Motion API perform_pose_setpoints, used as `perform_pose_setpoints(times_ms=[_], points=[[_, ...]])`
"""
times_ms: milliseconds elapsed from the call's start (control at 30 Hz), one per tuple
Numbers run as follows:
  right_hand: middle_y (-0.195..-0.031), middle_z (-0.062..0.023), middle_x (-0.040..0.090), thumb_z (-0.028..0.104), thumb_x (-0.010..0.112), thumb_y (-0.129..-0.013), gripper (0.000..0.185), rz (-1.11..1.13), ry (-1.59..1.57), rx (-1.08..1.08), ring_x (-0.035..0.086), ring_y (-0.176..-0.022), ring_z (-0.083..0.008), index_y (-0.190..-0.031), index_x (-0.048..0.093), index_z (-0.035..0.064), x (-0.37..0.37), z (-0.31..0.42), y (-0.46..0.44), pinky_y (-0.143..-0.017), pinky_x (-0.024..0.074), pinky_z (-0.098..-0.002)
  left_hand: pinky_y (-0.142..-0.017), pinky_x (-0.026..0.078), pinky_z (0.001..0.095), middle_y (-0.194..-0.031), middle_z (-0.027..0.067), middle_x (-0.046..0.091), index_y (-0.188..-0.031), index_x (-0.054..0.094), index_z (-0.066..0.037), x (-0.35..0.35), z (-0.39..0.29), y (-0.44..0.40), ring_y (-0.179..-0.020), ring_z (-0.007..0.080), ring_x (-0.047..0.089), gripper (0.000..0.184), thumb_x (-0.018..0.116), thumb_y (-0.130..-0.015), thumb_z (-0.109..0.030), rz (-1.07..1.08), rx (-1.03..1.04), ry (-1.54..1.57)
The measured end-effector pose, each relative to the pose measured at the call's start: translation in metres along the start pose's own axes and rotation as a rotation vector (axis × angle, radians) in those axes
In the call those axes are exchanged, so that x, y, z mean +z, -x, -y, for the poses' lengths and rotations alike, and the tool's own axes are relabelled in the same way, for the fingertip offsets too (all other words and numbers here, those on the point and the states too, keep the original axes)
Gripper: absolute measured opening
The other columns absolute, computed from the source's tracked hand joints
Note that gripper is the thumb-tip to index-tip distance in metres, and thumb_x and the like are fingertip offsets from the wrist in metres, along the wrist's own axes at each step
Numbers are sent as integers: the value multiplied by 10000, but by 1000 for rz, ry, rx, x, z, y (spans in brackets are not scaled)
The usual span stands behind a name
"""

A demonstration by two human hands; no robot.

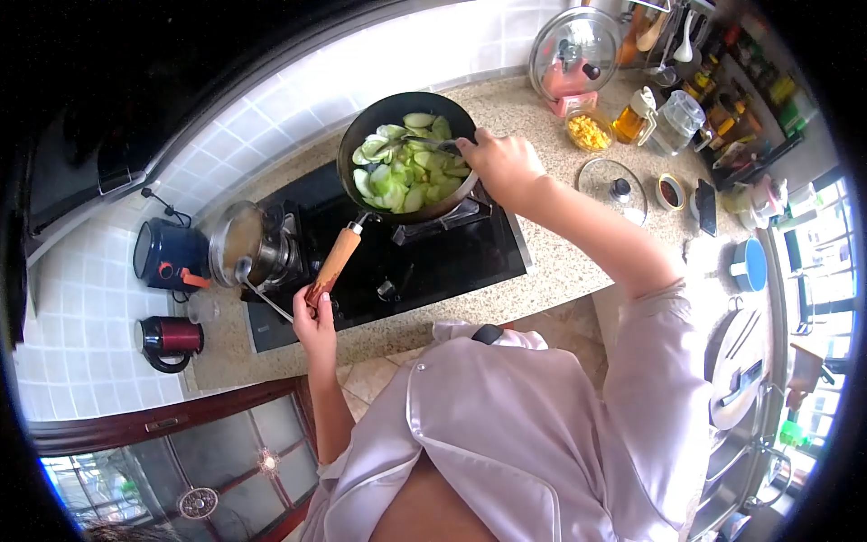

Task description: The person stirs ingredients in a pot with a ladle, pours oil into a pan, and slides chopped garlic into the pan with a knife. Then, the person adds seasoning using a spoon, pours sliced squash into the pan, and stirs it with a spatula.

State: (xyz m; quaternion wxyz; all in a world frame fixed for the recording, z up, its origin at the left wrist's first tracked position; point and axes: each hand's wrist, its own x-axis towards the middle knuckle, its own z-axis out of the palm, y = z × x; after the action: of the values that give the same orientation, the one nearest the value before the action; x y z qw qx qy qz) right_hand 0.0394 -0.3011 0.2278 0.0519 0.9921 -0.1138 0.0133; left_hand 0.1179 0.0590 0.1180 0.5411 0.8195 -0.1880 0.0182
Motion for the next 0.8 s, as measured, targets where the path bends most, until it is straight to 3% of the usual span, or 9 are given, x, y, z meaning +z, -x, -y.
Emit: perform_pose_setpoints(times_ms=[67, 167, 200, 300, 400, 467, 567, 700, 800], points=[[-1043, -131, 570, 21, 546, -799, 488, -49, -24, 3, 657, -808, -285, -1277, 523, 111, -12, -10, 10, -691, 545, -362, -681, 480, 244, -960, 88, 599, -1113, 525, 19, 2, -3, 0, -790, 117, 570, 241, 583, -901, -79, -7, -33, 15], [-856, -108, 598, 4, 528, -796, 412, -196, -126, -112, 642, -646, -288, -1184, 613, 116, -25, -13, 28, -592, 545, -359, -684, 481, 245, -954, 89, 603, -1111, 524, 23, 4, 0, 0, -789, 118, 574, 242, 583, -898, -75, -34, 4, 23], [-917, -125, 589, 4, 535, -789, 467, -55, -92, -93, 643, -664, -283, -1241, 569, 116, -34, -4, 33, -617, 546, -365, -684, 481, 245, -954, 89, 603, -1111, 524, 23, 4, 0, 0, -789, 118, 574, 242, 583, -898, -75, -31, 3, 25], [-1028, -146, 539, 10, 524, -797, 597, 54, 3, -118, 646, -711, -260, -1374, 411, 113, 1, 13, 26, -654, 544, -360, -685, 481, 246, -951, 91, 606, -1110, 522, 29, 5, 1, 1, -787, 118, 575, 243, 582, -898, -73, -38, 28, -3], [-1057, -129, 561, 48, 560, -814, 499, 97, 37, -115, 662, -829, -260, -1303, 465, 54, 7, 24, 17, -698, 553, -345, -686, 480, 247, -952, 95, 607, -1111, 522, 30, 3, 3, 0, -784, 119, 574, 240, 577, -899, -68, -31, 3, -11], [-1049, -135, 566, 47, 552, -811, 504, 74, 15, -95, 662, -811, -269, -1308, 476, 81, 1, 18, 19, -696, 552, -354, -682, 478, 248, -952, 97, 607, -1112, 520, 31, 2, -1, 1, -782, 118, 571, 241, 577, -900, -68, -15, 4, 2], [-887, -111, 580, 34, 516, -811, 431, -134, -126, -61, 632, -690, -295, -1223, 583, 139, -15, -1, 26, -641, 534, -387, -682, 478, 249, -956, 98, 606, -1119, 516, 30, 2, -4, 1, -790, 118, 570, 245, 575, -901, -67, -14, -16, -12], [-934, -128, 599, 12, 501, -806, 449, -54, -239, -87, 637, -730, -307, -1228, 578, 145, -20, 3, 33, -659, 529, -399, -692, 480, 252, -966, 99, 605, -1127, 512, 28, 4, -4, 2, -809, 122, 575, 248, 572, -903, -62, -19, -17, 21], [-928, -142, 596, 3, 503, -797, 460, -24, -121, -110, 644, -743, -302, -1235, 572, 127, 5, 19, 25, -672, 536, -392, -697, 481, 251, -970, 96, 605, -1129, 512, 26, 3, -2, 2, -819, 121, 578, 247, 570, -905, -59, -28, 6, -4]])
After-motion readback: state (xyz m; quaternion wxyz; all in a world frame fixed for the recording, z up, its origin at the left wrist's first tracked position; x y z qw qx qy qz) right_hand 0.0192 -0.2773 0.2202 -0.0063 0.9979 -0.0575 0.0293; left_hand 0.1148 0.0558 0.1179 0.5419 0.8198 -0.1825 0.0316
